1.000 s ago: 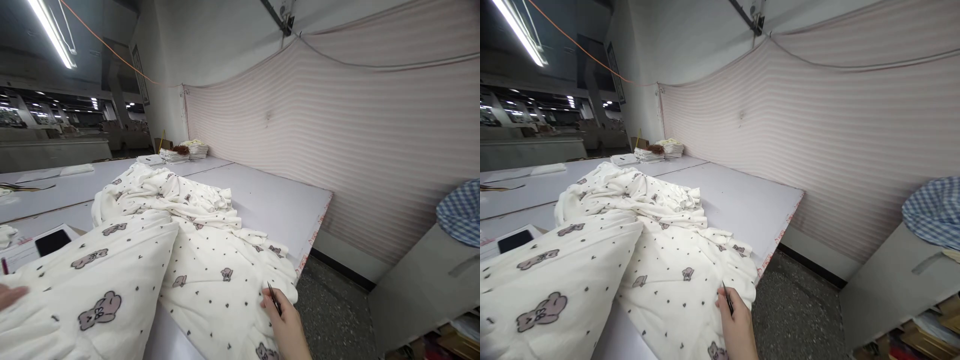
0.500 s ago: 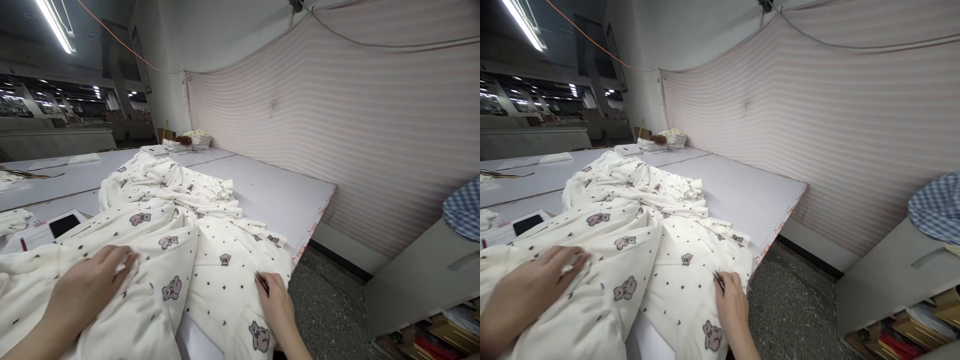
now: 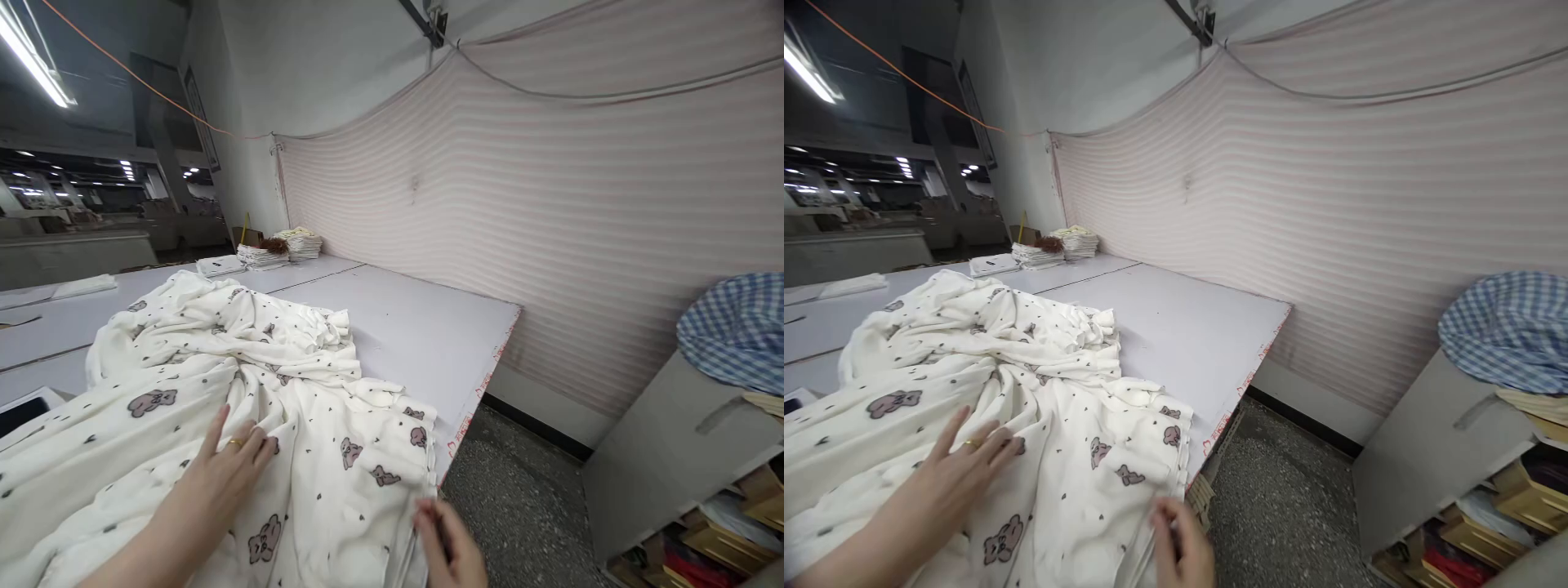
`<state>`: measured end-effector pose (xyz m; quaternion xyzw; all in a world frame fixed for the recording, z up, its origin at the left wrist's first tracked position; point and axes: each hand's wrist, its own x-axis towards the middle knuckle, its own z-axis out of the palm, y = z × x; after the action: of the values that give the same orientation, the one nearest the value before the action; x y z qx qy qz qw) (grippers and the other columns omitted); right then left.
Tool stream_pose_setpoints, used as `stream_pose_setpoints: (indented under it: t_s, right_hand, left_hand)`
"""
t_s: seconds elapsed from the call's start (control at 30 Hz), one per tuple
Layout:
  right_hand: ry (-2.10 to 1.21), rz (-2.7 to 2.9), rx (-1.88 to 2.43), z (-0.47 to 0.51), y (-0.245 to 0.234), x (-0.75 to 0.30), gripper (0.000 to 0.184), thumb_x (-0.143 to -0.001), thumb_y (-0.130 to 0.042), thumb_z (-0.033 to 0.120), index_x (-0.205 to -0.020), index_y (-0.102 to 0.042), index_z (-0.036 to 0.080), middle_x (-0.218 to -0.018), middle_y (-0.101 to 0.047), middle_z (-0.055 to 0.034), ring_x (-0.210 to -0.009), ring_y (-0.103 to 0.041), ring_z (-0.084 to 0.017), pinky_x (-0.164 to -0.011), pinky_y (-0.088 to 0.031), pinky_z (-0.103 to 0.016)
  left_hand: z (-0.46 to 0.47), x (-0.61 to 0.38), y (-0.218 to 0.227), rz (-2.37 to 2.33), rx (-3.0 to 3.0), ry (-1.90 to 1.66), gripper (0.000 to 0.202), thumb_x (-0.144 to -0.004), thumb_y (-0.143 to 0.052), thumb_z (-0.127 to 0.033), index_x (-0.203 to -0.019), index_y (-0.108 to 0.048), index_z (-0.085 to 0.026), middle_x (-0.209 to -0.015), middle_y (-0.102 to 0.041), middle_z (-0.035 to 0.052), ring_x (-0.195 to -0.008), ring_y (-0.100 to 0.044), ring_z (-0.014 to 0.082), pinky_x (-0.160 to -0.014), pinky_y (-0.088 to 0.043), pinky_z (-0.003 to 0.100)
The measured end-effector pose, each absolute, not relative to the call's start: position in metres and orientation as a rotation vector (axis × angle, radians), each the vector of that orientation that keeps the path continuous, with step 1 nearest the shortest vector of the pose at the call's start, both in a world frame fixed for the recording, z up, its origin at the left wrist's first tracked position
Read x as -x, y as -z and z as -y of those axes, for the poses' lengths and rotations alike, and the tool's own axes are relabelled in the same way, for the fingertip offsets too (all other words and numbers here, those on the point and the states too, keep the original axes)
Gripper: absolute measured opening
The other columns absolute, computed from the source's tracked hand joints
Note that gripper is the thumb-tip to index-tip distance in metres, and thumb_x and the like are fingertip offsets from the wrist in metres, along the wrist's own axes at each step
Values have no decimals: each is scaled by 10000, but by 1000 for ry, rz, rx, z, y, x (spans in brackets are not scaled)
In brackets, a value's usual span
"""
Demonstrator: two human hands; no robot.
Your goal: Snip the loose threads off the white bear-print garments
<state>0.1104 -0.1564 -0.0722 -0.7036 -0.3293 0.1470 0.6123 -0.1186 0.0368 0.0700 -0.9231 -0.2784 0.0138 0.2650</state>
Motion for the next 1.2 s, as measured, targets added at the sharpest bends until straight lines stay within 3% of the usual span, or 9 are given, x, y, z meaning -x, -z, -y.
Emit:
stream_pose_setpoints:
  t_s: [0.07, 0.2, 0.3, 0.37, 0.47, 0.57, 0.67, 0.87, 1.2]
  right_hand:
    - [-366, 726, 1656, 152, 65, -148, 333, -809, -572, 378, -1076, -664, 201, -1091, -674, -97, -1019, -618, -258, -824, -506, -280]
    - [-482, 869, 1631, 133, 54, -167, 202, -801, -576, 348, -798, -682, 175, -798, -651, -59, -796, -621, -234, -715, -502, -284]
    - [-503, 914, 1566, 127, 50, -151, 215, -841, -540, 354, -756, -642, 185, -743, -617, -24, -736, -602, -197, -673, -483, -249]
    - [-518, 904, 1530, 129, 50, -144, 190, -843, -545, 345, -812, -643, 186, -780, -635, -29, -769, -610, -195, -692, -482, -237]
    - [-455, 828, 1489, 134, 58, -144, 214, -826, -563, 325, -953, -657, 181, -891, -669, -65, -827, -622, -204, -723, -494, -240]
    - [-356, 912, 1508, 135, 62, -147, 392, -789, -582, 251, -1176, -597, 196, -1031, -648, -82, -875, -620, -198, -790, -494, -260]
    - [-330, 1101, 1571, 130, 51, -146, 239, -822, -550, 214, -1046, -633, 200, -905, -632, -52, -803, -615, -178, -739, -487, -245]
    - [-257, 1210, 1498, 123, 16, -132, 138, -893, -484, 241, -822, -594, 196, -757, -561, -12, -702, -585, -152, -641, -450, -212]
    - [-209, 1202, 1533, 135, 13, -124, 226, -848, -568, 358, -1027, -675, 270, -847, -665, -26, -763, -648, -184, -669, -485, -227]
  left_hand:
    - [-24, 96, -61, 796, 2686, 48, 508, -711, -480, 16, -1158, -643, -161, -1151, -649, 138, -1168, -533, 355, -1107, -114, 636]
    - [14, 40, -49, 832, 3227, 332, 487, -855, -449, -134, -1326, -452, -261, -1322, -531, 96, -1161, -546, 257, -983, -462, 443]
    - [34, 1, -39, 862, 3426, 516, 483, -767, -605, -177, -1231, -496, -256, -1415, -428, 105, -1224, -482, 292, -976, -468, 443]
    - [37, -14, -32, 902, 3434, 574, 280, -725, -581, -73, -961, -574, -225, -1336, -510, 96, -1176, -508, 300, -940, -473, 472]
    - [30, -16, -25, 989, 3451, 702, 206, -762, -450, -11, -751, -470, -215, -1148, -615, 76, -1061, -571, 249, -834, -509, 417]
    - [25, -3, -23, 978, 3519, 854, 188, -794, -425, -44, -779, -412, -231, -1177, -582, 73, -1152, -531, 234, -878, -490, 393]
    - [29, 11, -22, 830, 3555, 1006, 200, -800, -411, -46, -785, -372, -242, -1052, -603, 56, -1234, -472, 226, -972, -430, 388]
    - [40, 17, -17, 834, 3358, 1091, 83, -883, -464, -191, -922, -533, -216, -813, -520, 34, -762, -553, 191, -689, -459, 301]
    - [37, 17, -28, 1360, 3649, 1357, 248, -893, -499, -396, -957, -683, -243, -840, -596, 33, -831, -586, 197, -748, -454, 291]
